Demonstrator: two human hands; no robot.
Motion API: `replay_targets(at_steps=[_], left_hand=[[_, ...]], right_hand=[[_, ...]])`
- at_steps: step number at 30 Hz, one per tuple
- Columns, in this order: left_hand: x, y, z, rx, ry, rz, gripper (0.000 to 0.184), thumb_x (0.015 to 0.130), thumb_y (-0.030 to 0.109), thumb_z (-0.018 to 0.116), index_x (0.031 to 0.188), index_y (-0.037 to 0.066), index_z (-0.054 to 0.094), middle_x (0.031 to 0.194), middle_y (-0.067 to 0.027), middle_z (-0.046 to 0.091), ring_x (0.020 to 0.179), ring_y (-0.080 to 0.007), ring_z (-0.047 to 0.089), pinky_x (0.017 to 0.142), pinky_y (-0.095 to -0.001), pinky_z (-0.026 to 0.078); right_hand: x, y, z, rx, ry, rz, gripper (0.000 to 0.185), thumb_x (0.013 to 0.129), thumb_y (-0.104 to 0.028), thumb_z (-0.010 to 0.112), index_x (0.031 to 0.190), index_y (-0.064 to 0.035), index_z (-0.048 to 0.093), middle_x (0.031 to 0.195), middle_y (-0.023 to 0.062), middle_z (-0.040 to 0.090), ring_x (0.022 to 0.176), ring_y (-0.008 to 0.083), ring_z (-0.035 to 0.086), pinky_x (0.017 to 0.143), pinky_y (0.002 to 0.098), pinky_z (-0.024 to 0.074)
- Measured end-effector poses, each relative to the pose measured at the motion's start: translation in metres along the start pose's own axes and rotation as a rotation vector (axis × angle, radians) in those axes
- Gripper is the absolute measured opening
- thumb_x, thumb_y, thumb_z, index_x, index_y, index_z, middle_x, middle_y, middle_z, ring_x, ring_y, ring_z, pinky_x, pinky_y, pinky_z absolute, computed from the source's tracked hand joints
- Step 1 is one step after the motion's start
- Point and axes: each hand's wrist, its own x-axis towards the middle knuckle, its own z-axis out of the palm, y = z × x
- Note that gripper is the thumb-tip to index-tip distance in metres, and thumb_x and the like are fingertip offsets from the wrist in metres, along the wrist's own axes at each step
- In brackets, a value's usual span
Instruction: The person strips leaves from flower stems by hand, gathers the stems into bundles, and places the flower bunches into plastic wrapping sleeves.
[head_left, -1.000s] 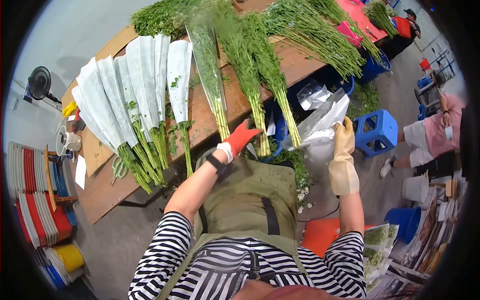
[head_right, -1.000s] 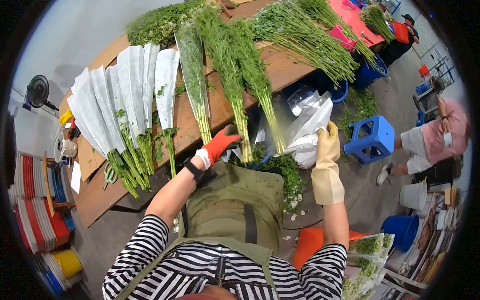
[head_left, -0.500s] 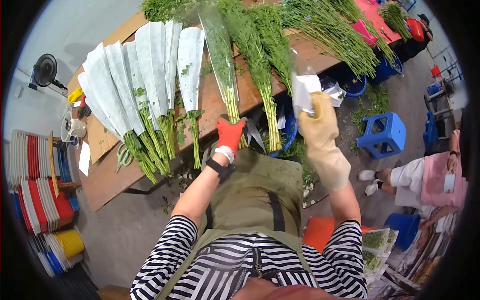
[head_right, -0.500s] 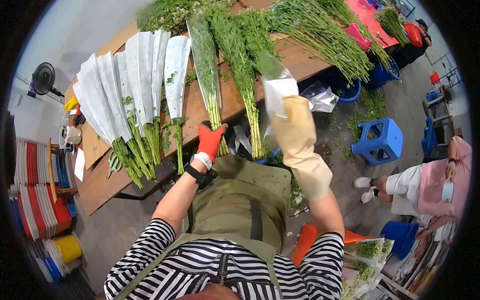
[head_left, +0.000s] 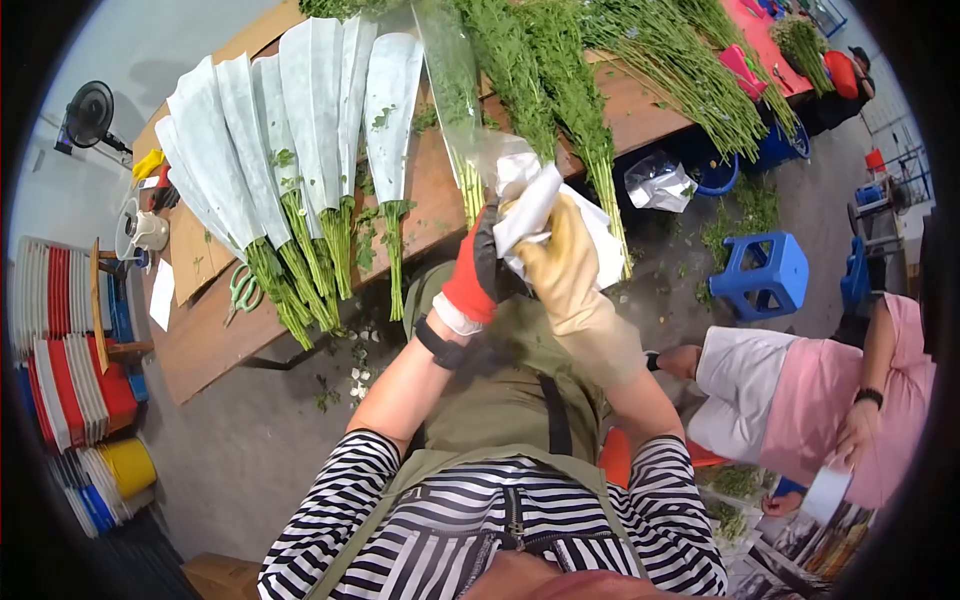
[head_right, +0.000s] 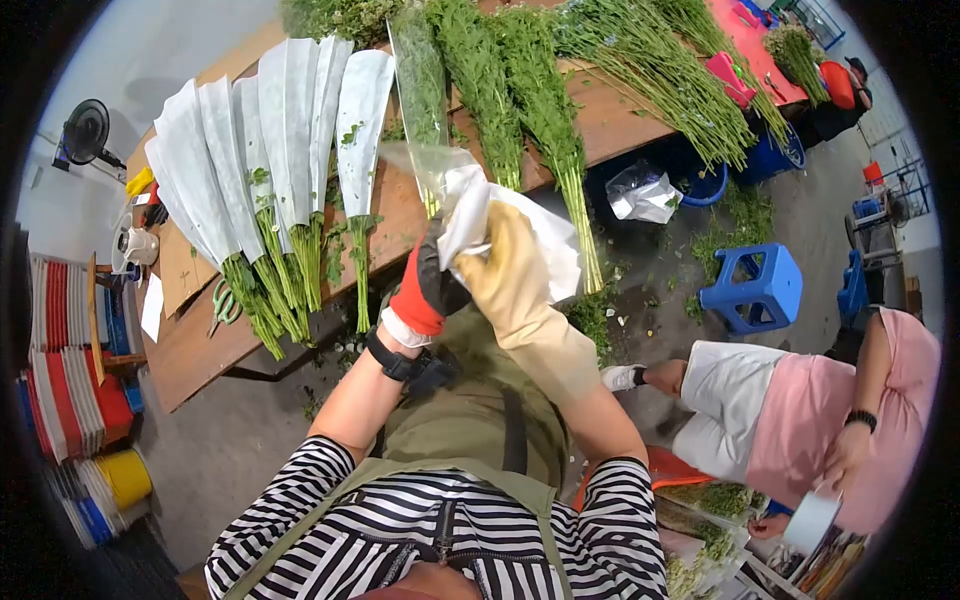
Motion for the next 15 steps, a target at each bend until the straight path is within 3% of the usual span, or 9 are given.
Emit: replay_targets(at_steps=[1, 4, 6, 8, 9, 12, 13, 15], left_hand=[[-0.001, 0.003, -0.003, 0.188, 0.009, 0.054, 0.046, 0.106, 0.033, 0.055, 0.142, 0.005, 0.052, 0.131, -0.0100, 0.064, 0.117, -0.0210, 0.064, 0.102, -0.0370, 0.052], [-0.011, 0.018, -0.003, 0.955, 0.008, 0.202, 0.037, 0.106, 0.021, 0.057, 0.139, 0.004, 0.055, 0.126, -0.0110, 0.067, 0.113, -0.0215, 0.067, 0.098, -0.0362, 0.055], [0.003, -0.005, -0.024, 0.147, 0.144, -0.096, 0.037, 0.101, 0.011, 0.062, 0.137, 0.002, 0.056, 0.126, -0.0106, 0.067, 0.110, -0.0180, 0.067, 0.095, -0.0354, 0.056], [0.003, 0.003, 0.008, -0.285, 0.213, -0.144, 0.037, 0.101, 0.013, 0.062, 0.136, 0.002, 0.056, 0.126, -0.0102, 0.067, 0.108, -0.0161, 0.066, 0.094, -0.0347, 0.056], [0.001, 0.002, 0.005, -0.205, 0.164, -0.152, 0.042, 0.107, 0.019, 0.051, 0.145, 0.002, 0.048, 0.133, -0.0130, 0.065, 0.117, -0.0202, 0.064, 0.103, -0.0331, 0.052], [-0.004, -0.008, 0.005, 0.127, 0.140, -0.190, 0.046, 0.107, 0.018, 0.052, 0.149, 0.001, 0.045, 0.140, -0.0109, 0.061, 0.121, -0.0176, 0.061, 0.106, -0.0327, 0.048], [0.000, -0.020, -0.007, 0.239, 0.101, -0.176, 0.050, 0.105, 0.016, 0.056, 0.151, 0.001, 0.044, 0.145, -0.0087, 0.057, 0.124, -0.0151, 0.058, 0.107, -0.0302, 0.046], [-0.007, -0.019, -0.011, 0.451, 0.119, -0.148, 0.049, 0.103, 0.014, 0.059, 0.149, 0.000, 0.048, 0.143, -0.0079, 0.058, 0.124, -0.0149, 0.058, 0.106, -0.0286, 0.046]], right_hand=[[-0.001, -0.007, -0.002, -0.232, -0.046, -0.219, 0.036, 0.086, -0.008, 0.063, 0.120, 0.0014, 0.061, 0.105, 0.0139, 0.067, 0.093, 0.0230, 0.063, 0.089, 0.0346, 0.0516], [-0.010, -0.003, 0.019, 0.299, -0.039, 0.283, 0.060, 0.082, -0.010, 0.076, 0.135, 0.0029, 0.052, 0.120, 0.0156, 0.066, 0.105, 0.0248, 0.065, 0.090, 0.0353, 0.0550], [-0.019, 0.014, 0.025, -0.092, 0.193, 0.111, 0.070, 0.073, -0.023, 0.086, 0.130, 0.0022, 0.055, 0.125, 0.0176, 0.065, 0.117, 0.0328, 0.063, 0.104, 0.0413, 0.0481], [-0.018, 0.016, 0.025, -0.101, 0.251, 0.132, 0.073, 0.072, -0.018, 0.086, 0.134, 0.0018, 0.053, 0.125, 0.0173, 0.065, 0.117, 0.0301, 0.063, 0.104, 0.0404, 0.0486], [-0.018, 0.015, 0.024, -0.053, 0.273, 0.193, 0.073, 0.073, -0.014, 0.085, 0.136, 0.0013, 0.051, 0.125, 0.0166, 0.066, 0.115, 0.0282, 0.064, 0.103, 0.0392, 0.0495], [-0.010, 0.006, 0.021, 0.253, 0.388, 0.509, 0.072, 0.074, -0.004, 0.081, 0.139, 0.0002, 0.050, 0.124, 0.0134, 0.066, 0.111, 0.0242, 0.066, 0.098, 0.0354, 0.0518], [-0.004, 0.011, 0.020, 0.176, 0.451, 0.521, 0.069, 0.074, 0.007, 0.074, 0.139, -0.0010, 0.051, 0.123, 0.0102, 0.066, 0.110, 0.0206, 0.064, 0.095, 0.0317, 0.0520], [-0.006, 0.038, 0.016, 0.274, 0.426, 0.472, 0.069, 0.074, 0.011, 0.069, 0.139, -0.0020, 0.051, 0.121, 0.0098, 0.066, 0.109, 0.0205, 0.065, 0.095, 0.0320, 0.0524]])
